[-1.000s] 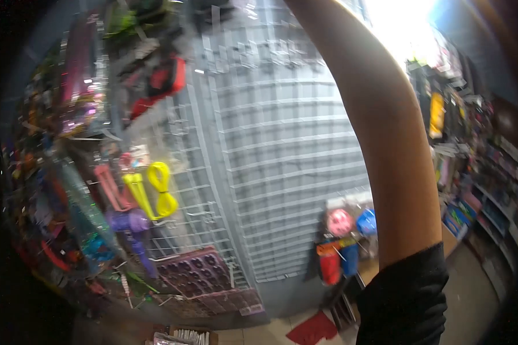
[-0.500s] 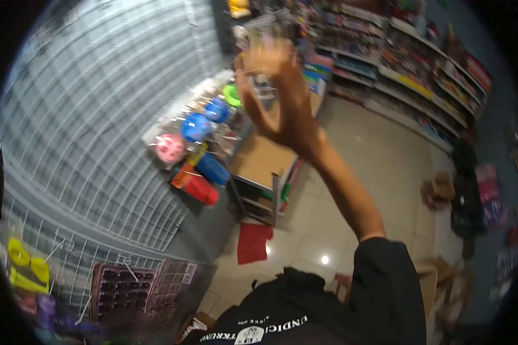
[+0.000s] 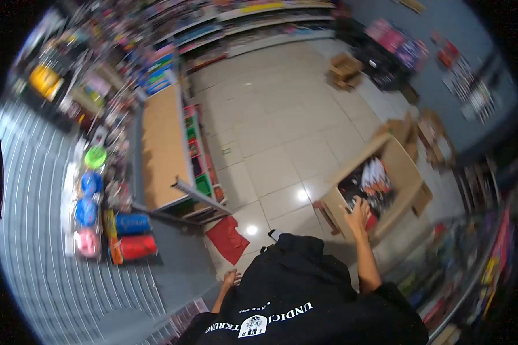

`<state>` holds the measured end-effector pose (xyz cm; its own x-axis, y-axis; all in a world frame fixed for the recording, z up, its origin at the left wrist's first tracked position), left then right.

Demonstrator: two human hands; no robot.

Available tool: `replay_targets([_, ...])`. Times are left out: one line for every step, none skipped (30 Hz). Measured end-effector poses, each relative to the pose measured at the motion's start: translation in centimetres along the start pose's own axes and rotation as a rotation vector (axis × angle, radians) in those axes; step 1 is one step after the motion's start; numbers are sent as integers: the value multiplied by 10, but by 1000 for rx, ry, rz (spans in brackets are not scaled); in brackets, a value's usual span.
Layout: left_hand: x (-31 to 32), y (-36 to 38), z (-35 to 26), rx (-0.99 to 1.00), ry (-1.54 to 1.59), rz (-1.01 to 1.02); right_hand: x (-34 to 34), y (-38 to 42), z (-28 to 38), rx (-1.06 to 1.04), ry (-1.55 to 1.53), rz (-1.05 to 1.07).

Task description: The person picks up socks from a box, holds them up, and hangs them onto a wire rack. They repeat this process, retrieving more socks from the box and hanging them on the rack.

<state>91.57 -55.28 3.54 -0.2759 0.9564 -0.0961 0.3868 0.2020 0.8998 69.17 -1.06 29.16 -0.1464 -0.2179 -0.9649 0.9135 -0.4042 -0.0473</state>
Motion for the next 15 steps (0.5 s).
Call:
replay_targets([6, -8, -16, 41, -47, 29, 2, 8, -13, 24, 5, 40])
replay_targets([9, -15, -25, 75, -97, 61, 4, 21, -25, 51, 9, 85])
replay_targets([14, -30, -33, 122, -165, 139, 14, 34, -35, 117, 48, 158])
replay_targets([23, -32, -42, 125, -281, 172, 27, 43, -43, 175, 84, 228])
replay_targets([38, -35, -56, 133, -387, 203, 36, 54, -50, 191, 75, 201])
replay_targets([51, -35, -67, 142, -486, 227, 43, 63, -56, 197, 64, 178])
replay_targets([63, -35, -76, 163, -605, 281, 46, 68, -62, 191, 51, 134])
replay_targets([76, -37, -86, 169, -723, 333, 50, 70, -66, 177, 34, 89])
replay_targets([89, -38, -96, 173, -837, 380, 53, 70, -67, 158, 18, 46])
replay_targets([98, -43, -100, 176, -946, 424, 56, 70, -70, 168, 9, 28])
replay_targets([109, -48, -107, 201, -936, 473, 58, 70, -72, 176, 2, 9])
replay_targets([118, -59, -109, 223, -922, 521, 60, 71, -73, 182, -6, -9])
replay_targets([126, -58, -116, 282, -847, 523, 58, 72, -71, 166, 12, -53])
replay_targets([133, -58, -122, 289, -839, 518, 57, 76, -70, 182, -7, -87])
replay_targets([141, -55, -130, 298, -824, 513, 50, 77, -65, 193, -25, -122])
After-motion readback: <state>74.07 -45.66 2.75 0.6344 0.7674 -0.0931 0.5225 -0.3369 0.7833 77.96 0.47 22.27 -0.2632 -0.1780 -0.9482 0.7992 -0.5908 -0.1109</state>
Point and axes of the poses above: each hand's wrist, its own y-axis away from the middle knuckle, its own x-axis out of the palm, z = x × y, the point moved 5 cm from there along -y, towards the middle knuckle, and after that the axes turned 3 degrees about y, right-handed, at the moved point
